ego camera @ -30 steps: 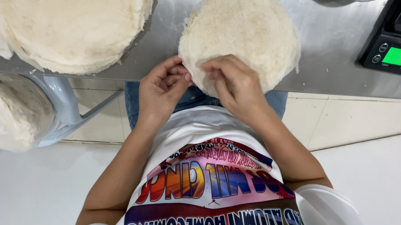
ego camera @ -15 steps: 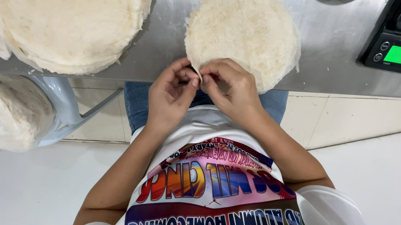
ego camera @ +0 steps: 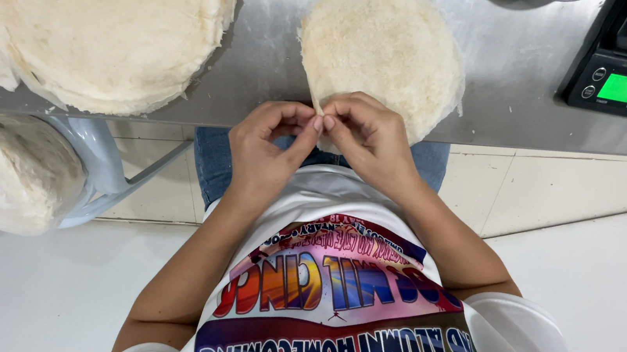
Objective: The person peels thin wrappers from a stack, places a portion of meat filling on each wrapper using a spoon, and rolls them into cylinders. They weigh the rolls on a digital scale and place them into a plastic bag.
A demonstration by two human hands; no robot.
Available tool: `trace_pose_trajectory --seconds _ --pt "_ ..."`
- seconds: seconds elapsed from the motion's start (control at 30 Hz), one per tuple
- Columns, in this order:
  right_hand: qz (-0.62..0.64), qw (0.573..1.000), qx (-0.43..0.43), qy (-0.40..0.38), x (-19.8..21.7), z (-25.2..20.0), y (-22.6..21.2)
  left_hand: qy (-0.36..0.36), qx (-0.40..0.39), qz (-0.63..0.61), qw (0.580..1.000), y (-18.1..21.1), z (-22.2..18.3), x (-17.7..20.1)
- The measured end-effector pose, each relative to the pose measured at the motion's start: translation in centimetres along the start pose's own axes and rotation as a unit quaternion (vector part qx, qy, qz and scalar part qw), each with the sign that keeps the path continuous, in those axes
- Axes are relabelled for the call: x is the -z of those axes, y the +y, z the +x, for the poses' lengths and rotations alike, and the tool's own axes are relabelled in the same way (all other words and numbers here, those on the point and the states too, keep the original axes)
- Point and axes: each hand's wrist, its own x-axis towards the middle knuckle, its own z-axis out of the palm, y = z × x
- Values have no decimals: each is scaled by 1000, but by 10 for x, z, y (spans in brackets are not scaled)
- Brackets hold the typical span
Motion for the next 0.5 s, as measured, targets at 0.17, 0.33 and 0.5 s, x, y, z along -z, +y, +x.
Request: trace_pose_trajectory --seconds 0.17,0.33,0.5 --pt "-30 999 24 12 -3 -2 3 20 -64 56 996 0 3 -1" --pt "-1 999 25 -25 -2 1 -5 14 -2 -17 1000 -8 -4 9" --pt "18 997 42 -54 -5 2 -1 8 44 -86 995 -14 -14 14"
